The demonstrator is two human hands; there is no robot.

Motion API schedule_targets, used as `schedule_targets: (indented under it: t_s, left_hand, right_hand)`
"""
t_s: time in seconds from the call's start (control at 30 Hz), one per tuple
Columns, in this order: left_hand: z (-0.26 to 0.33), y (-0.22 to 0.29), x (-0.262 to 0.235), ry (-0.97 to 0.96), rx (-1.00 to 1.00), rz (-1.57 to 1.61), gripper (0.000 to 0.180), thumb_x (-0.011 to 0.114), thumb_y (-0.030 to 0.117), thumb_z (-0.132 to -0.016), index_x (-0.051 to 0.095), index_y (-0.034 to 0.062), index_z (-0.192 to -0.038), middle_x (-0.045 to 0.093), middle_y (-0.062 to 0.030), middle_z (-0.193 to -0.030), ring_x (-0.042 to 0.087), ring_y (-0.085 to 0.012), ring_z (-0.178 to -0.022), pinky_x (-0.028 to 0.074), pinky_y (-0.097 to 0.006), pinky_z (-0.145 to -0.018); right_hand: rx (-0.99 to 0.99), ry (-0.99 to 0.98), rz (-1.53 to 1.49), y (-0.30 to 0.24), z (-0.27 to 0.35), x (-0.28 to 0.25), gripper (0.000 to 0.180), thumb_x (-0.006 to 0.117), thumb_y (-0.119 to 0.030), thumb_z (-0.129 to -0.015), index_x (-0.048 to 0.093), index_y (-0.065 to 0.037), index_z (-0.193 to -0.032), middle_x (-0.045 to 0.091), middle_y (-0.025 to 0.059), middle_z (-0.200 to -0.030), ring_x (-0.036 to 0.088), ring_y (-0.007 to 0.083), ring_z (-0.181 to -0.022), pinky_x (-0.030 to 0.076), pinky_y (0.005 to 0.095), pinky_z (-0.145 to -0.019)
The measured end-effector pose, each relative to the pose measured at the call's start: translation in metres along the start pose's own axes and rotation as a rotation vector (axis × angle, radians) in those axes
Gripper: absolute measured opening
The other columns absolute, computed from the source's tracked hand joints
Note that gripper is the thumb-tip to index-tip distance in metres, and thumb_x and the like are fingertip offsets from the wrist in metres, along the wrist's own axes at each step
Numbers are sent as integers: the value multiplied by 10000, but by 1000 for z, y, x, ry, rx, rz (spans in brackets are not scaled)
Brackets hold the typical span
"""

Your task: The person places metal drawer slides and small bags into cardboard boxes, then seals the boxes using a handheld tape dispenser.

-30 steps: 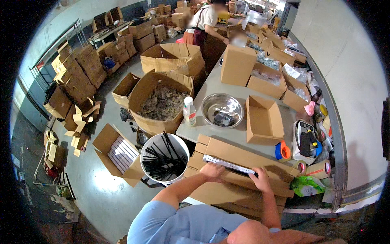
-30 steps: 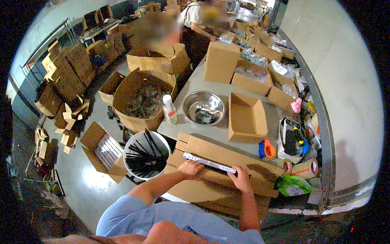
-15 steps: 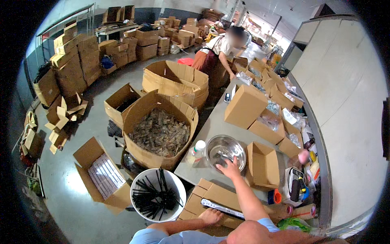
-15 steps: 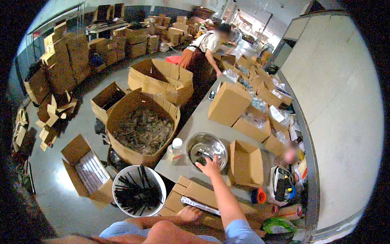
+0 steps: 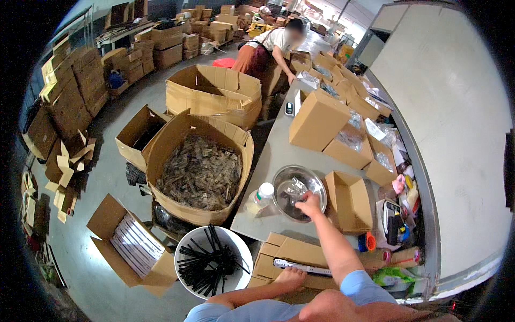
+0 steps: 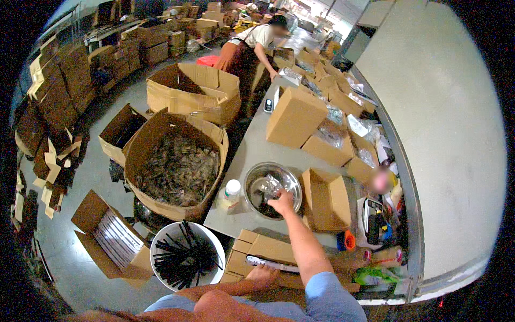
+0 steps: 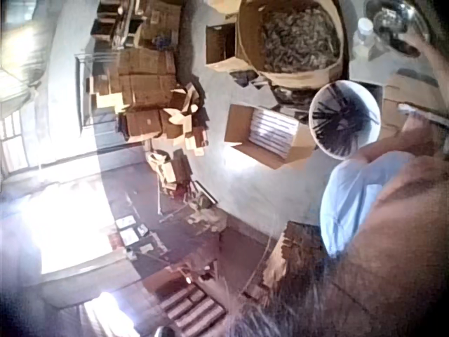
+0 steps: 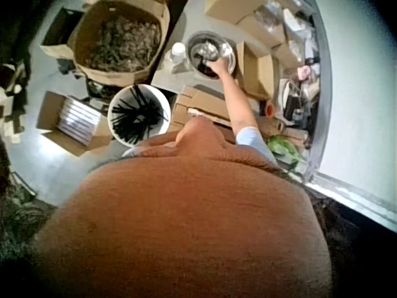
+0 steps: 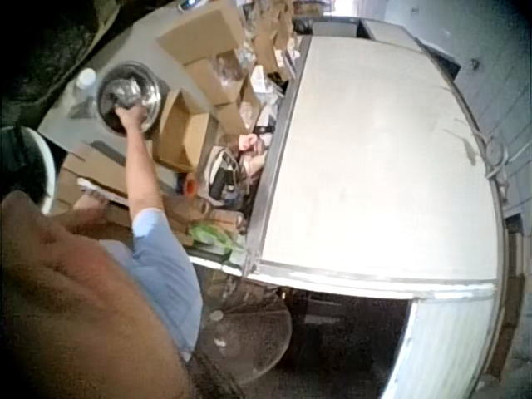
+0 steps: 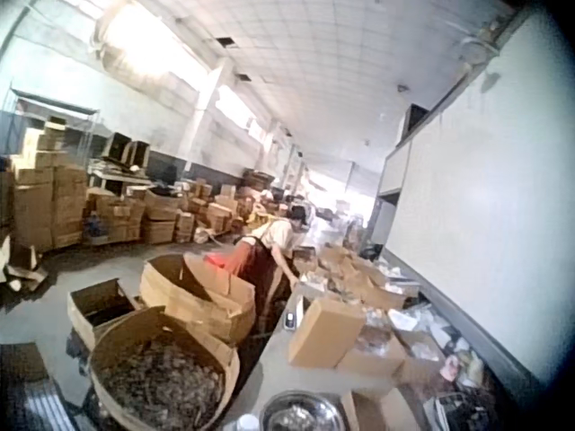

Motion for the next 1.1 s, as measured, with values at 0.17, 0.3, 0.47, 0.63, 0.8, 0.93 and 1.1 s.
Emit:
schedule_targets:
  t_s: [0.17,0.3,0.47,0.63,0.8,0.93,1.1]
  left_hand:
    - [5,6,7,36,-15,-102,436,668,395,-707,578,56,-966,623,-93,-917,615,-251,-889,475,-400,-770]
    - [6,5,8,-4,-29,-120,627,646,481,-737,522,25,-1148,584,-169,-1092,559,-318,-1037,431,-451,-882]
    - [7,15,-10,-214,-82,-176,596,545,443,-841,454,56,-1284,544,-130,-1213,513,-274,-1132,403,-410,-929]
    - [21,30,-13,-116,-111,-221,622,632,488,-757,489,86,-1210,592,-94,-1105,551,-247,-1060,415,-402,-891]
    - [28,45,-5,25,-71,-247,539,739,418,-646,553,140,-1068,604,-48,-977,580,-220,-967,434,-383,-823]
    - [39,49,5,38,-89,-284,498,750,386,-625,553,159,-1023,604,-37,-966,577,-217,-966,436,-388,-798]
    - [46,53,11,14,-95,-291,503,757,358,-598,549,157,-1010,602,-38,-970,571,-219,-979,438,-395,-791]
  right_hand:
    - [50,-79,-297,9,23,-35,358,739,-207,-622,563,-24,-875,591,99,-823,559,193,-762,453,324,-695]
    - [-22,-46,-641,-1,70,-74,193,684,-104,-689,553,-43,-817,546,1,-746,504,108,-684,419,255,-604]
    - [-91,117,-873,39,170,-151,177,664,-47,-704,565,-40,-852,520,-17,-786,476,88,-708,405,236,-649]
    - [121,290,-893,128,272,-184,201,655,-37,-702,545,-39,-869,507,-12,-797,477,106,-755,395,250,-687]
    - [165,632,-603,241,342,-156,240,682,-114,-680,549,-16,-855,530,30,-770,486,130,-722,416,291,-658]
    - [250,202,-297,262,354,-102,378,755,-286,-672,594,19,-826,596,124,-787,561,216,-747,451,361,-670]
    - [273,68,-303,270,348,-117,405,767,-305,-662,636,22,-861,650,154,-797,637,249,-786,494,375,-692]
Point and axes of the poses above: each hand's wrist, its own z-axis away from the middle knuckle, its own x-axis out of the palm, y = z × x, the point moved 5 cm from there along -z, towards the middle knuckle
